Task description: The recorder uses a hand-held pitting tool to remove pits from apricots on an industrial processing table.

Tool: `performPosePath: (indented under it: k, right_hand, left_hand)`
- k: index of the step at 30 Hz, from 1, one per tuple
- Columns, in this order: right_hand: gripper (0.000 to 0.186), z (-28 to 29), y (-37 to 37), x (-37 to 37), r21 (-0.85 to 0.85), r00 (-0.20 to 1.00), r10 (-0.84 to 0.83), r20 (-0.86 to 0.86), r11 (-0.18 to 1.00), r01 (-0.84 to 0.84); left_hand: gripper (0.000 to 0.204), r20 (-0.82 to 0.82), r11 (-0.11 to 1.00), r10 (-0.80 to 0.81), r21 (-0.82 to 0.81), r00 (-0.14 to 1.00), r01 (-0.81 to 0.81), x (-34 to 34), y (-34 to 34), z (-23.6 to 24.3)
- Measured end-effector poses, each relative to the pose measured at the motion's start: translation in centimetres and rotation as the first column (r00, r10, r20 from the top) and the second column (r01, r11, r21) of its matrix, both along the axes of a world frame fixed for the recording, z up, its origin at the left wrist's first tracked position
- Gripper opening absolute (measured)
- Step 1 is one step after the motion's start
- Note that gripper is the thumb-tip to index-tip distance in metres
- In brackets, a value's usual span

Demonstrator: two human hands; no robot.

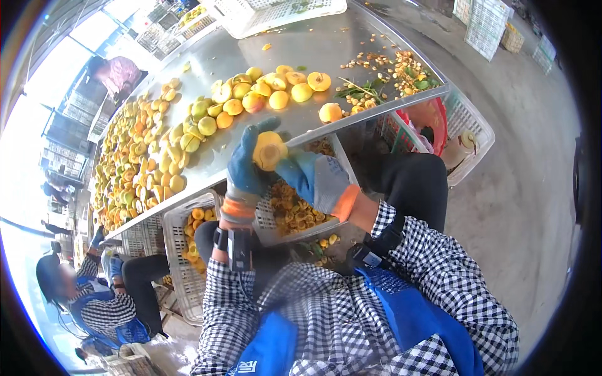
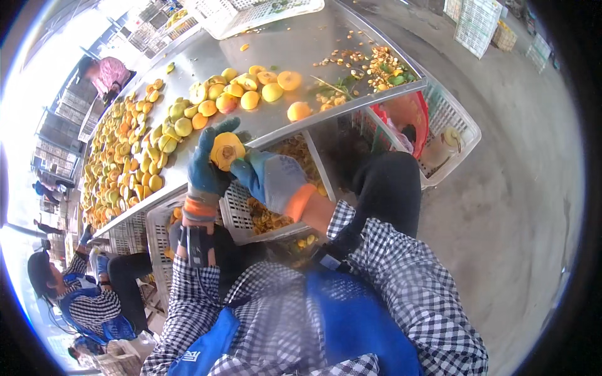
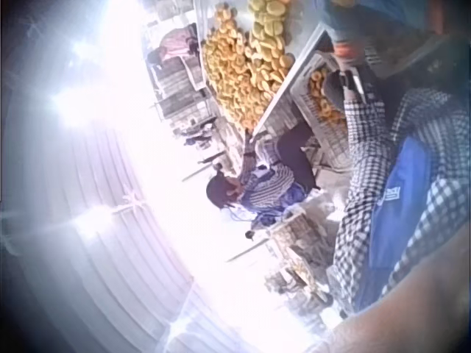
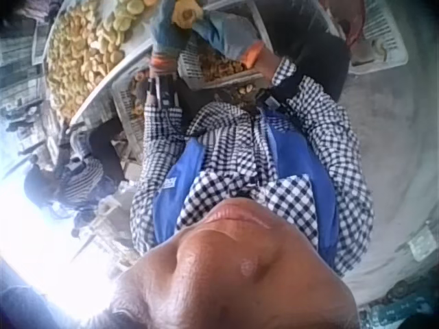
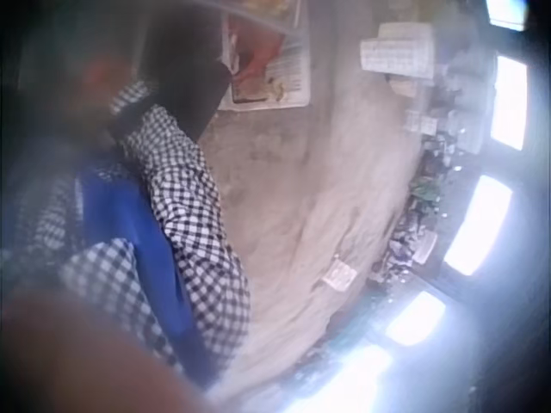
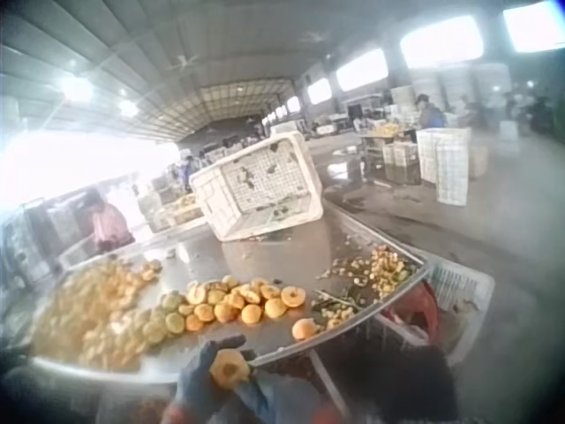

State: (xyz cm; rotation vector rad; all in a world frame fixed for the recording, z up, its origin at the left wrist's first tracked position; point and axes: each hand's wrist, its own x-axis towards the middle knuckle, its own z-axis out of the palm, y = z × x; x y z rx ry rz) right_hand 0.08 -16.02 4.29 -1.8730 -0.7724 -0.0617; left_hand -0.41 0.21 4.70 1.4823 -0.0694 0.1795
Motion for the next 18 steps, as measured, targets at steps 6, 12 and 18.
performPosePath:
  k: [6,12,18]
  right_hand:
    - [0.039,-0.3,-0.1,-0.9,-0.123,0.990,0.048,0.131,0.992,-0.032]
    - [0.045,1.4,-0.7,-0.1,-0.344,0.965,0.205,0.162,0.928,-0.140]
    - [0.044,-3.3,1.9,-1.4,0.067,0.930,0.312,-0.194,0.950,-0.305]
  left_hand:
    - [0.026,0.476,0.621,0.092,0.659,0.875,-0.424,-3.6,-2.6,2.5]
    - [0.021,0.456,0.541,0.083,0.726,0.886,-0.424,-4.5,-2.3,2.9]
    - [0.023,0.417,0.543,0.150,0.723,0.897,-0.427,-4.9,-1.3,1.5]
